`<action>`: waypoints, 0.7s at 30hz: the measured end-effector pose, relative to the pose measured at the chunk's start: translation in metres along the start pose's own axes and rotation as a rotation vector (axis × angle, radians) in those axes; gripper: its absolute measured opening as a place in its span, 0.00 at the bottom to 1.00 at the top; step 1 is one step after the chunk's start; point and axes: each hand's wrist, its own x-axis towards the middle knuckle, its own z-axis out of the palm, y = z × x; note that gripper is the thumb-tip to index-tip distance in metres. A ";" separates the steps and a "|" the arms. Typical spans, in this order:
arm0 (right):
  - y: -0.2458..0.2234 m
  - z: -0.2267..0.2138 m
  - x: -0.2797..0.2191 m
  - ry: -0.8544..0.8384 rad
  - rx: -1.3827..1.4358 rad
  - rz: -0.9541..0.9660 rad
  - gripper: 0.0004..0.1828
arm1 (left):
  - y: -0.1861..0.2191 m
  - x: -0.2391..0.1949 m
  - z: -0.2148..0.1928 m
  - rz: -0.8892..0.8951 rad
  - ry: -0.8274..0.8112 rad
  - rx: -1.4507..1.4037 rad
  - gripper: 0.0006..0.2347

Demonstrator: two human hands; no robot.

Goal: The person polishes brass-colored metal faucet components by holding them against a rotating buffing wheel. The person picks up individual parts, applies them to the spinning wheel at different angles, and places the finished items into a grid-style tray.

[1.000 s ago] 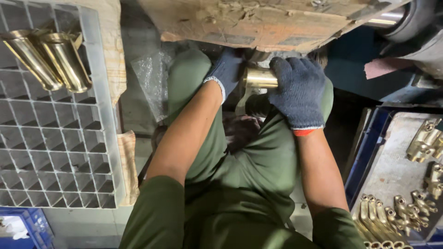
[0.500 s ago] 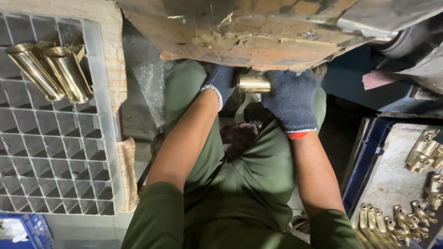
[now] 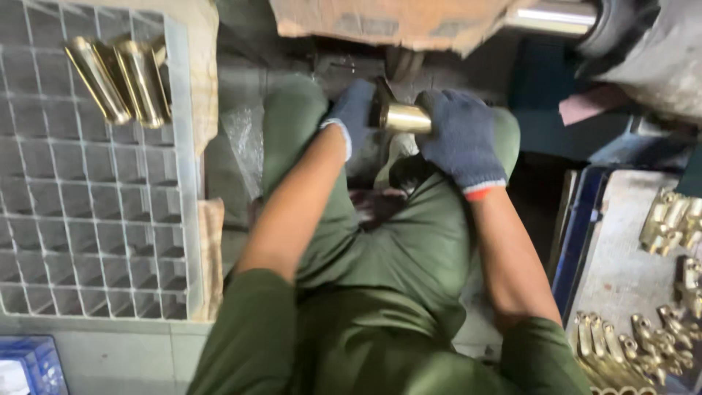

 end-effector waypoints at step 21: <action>-0.030 -0.015 -0.084 0.244 -0.079 -0.163 0.24 | 0.035 -0.067 -0.027 0.339 -0.191 0.455 0.16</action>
